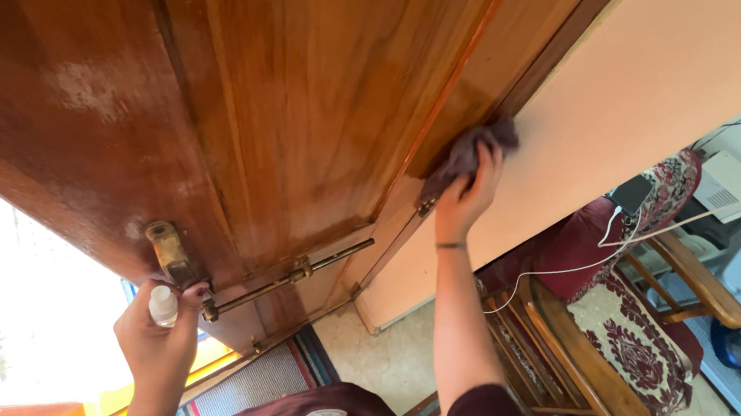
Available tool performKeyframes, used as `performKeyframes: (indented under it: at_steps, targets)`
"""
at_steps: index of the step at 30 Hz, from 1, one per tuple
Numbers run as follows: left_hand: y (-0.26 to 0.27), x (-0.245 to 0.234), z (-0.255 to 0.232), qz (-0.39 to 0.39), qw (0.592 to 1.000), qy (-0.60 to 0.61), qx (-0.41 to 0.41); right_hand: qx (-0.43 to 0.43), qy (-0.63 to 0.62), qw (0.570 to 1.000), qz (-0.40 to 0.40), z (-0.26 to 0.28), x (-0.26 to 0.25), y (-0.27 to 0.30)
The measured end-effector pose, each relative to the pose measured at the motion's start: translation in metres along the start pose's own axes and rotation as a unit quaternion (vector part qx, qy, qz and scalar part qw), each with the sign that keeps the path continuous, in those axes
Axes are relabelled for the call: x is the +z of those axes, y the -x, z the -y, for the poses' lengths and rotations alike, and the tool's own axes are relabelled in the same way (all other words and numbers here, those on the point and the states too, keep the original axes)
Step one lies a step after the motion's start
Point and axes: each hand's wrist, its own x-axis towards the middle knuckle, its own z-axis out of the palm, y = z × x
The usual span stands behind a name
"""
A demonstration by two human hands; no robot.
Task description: The person sprays a cleaning solution onto a wooden door and wipes the surface with a cloth. They clean the door panels, the handle, and the latch area, then close the door and wipe the other side.
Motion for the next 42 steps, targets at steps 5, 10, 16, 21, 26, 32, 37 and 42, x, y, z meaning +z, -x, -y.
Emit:
performKeyframes:
  at_steps: [5,10,16,21,26,32,37,42]
  targets:
    - [-0.001,0.001,-0.001,0.002,1.000,0.007,-0.001,0.126,0.008,0.991,0.040,-0.018,0.006,-0.008]
    - [-0.001,0.000,-0.003,0.003,1.000,-0.003,-0.005,0.144,-0.017,0.987,0.071,-0.041,0.000,0.025]
    - [-0.004,0.000,-0.004,0.009,1.000,-0.009,-0.019,0.211,-0.126,0.969,0.005,-0.003,-0.003,-0.009]
    - [-0.002,-0.001,-0.002,0.009,1.000,-0.019,-0.016,0.082,-0.052,0.993,0.070,0.059,0.027,-0.002]
    - [-0.002,-0.001,0.001,0.008,1.000,-0.010,-0.009,0.126,-0.009,0.985,0.120,0.064,0.040,0.052]
    - [-0.002,-0.001,0.000,0.011,0.999,-0.030,-0.008,0.252,-0.033,0.950,0.179,0.059,0.048,0.152]
    - [-0.003,-0.002,-0.002,0.014,1.000,-0.014,0.006,0.359,-0.122,0.912,0.157,0.073,0.046,0.137]
    - [-0.003,-0.001,-0.002,0.009,1.000,-0.022,0.001,0.224,-0.127,0.958,0.125,0.129,0.016,0.066]
